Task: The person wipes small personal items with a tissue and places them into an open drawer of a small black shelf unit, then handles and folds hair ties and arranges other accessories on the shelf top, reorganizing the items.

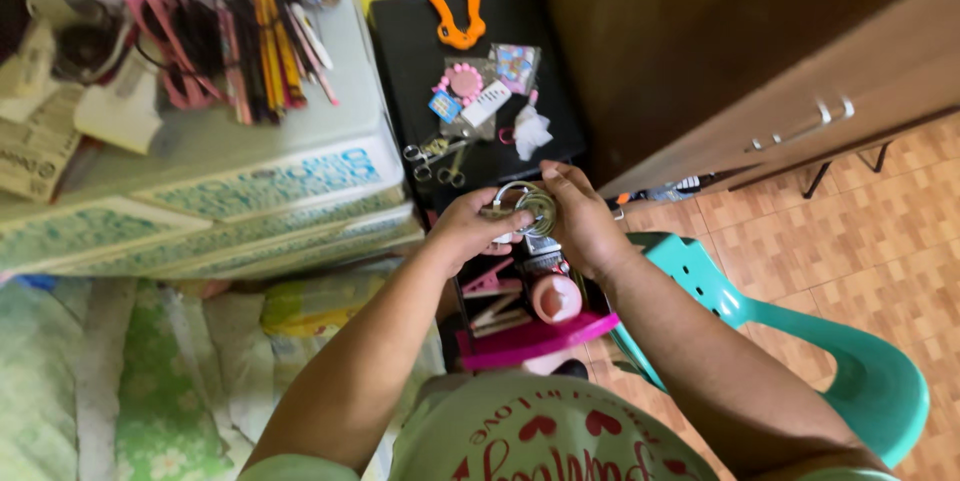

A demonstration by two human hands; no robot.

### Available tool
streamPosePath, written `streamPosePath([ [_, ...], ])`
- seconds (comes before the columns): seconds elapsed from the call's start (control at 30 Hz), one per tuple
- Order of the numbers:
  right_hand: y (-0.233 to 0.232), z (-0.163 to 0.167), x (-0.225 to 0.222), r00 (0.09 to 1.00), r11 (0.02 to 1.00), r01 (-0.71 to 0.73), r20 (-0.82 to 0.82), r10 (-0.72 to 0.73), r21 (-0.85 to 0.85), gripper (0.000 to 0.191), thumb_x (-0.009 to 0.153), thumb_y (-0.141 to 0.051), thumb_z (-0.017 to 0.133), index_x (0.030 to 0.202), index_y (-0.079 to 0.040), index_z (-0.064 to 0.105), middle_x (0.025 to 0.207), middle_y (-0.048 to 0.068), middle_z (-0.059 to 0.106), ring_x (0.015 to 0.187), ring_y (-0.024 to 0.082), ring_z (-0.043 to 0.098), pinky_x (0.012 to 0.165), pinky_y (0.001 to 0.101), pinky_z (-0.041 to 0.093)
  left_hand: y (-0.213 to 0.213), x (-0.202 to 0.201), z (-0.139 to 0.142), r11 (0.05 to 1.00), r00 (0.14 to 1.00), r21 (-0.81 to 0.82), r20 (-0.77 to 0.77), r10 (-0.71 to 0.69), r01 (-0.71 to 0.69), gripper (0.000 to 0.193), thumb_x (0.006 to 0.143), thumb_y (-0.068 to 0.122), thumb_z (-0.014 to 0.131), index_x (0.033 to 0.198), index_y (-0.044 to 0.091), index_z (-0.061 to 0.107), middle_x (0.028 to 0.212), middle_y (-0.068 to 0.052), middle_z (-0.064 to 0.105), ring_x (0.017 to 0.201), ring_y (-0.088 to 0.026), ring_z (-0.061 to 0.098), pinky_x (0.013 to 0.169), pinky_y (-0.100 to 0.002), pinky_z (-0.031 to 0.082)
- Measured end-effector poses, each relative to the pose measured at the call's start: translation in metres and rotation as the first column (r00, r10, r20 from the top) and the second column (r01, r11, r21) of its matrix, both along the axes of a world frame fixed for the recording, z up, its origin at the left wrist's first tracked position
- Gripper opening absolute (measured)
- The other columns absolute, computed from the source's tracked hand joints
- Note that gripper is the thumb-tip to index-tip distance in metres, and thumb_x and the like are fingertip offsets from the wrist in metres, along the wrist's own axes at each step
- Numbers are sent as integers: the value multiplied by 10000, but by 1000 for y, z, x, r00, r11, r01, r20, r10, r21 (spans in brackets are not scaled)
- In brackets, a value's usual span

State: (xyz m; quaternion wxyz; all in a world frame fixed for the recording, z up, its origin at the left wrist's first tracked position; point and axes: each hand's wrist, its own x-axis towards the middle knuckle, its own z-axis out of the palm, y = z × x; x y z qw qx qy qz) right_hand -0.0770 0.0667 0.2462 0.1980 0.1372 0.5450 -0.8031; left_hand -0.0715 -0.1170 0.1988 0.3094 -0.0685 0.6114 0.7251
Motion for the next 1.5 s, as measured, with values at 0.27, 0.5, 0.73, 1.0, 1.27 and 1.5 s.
streamPosePath([
  [0.27,-51,-52,-87,981,950,195,-58,-187,243,582,994,-461,522,1460,-125,425,1305,51,561,1211,216,519,1028,462,426,-28,-102,-55,919,930,149,108,352,-365,334,875,214,761,1188,119,691,1003,-8,721,830,-134,689,705,-343,568],
  [0.5,-74,-95,-101,992,959,117,15,-126,258,506,944,-378,638,1360,-103,554,1309,33,616,1219,183,559,1039,456,447,-38,-226,-82,407,395,-37,-327,858,-913,449,818,258,889,1139,61,645,1074,-94,716,925,-210,707,807,-415,584],
  [0.73,-66,-104,-62,992,943,-36,126,-6,329,435,954,-312,615,1316,-72,634,1191,63,701,1156,163,654,979,364,523,-43,-272,-73,254,610,-695,-327,722,-673,607,765,429,856,1287,211,636,1165,-203,678,1183,-393,554,1038,-509,420],
  [1.0,-8,-170,-2,948,922,-209,299,109,326,409,990,-283,592,1316,-37,619,1099,81,698,982,182,660,801,328,556,-40,-266,-123,245,630,-591,-634,448,-769,914,797,213,781,1546,39,288,1470,-262,426,1281,-437,456,1049,-493,402],
  [1.27,-8,-172,8,962,969,-103,272,40,222,309,957,-254,634,1174,-38,673,846,83,695,770,162,705,720,303,571,-47,-182,-129,528,595,-404,-761,260,-747,676,991,35,587,1568,-102,261,1634,-300,291,1513,-467,314,1250,-474,290],
  [1.5,-63,-137,-121,987,729,-42,-87,138,683,369,960,-307,593,1154,5,623,731,110,744,517,175,686,459,309,534,-44,-116,-101,499,678,-621,-730,-87,-604,664,879,205,716,1477,66,464,1552,-262,408,1388,-457,430,1128,-489,386],
])
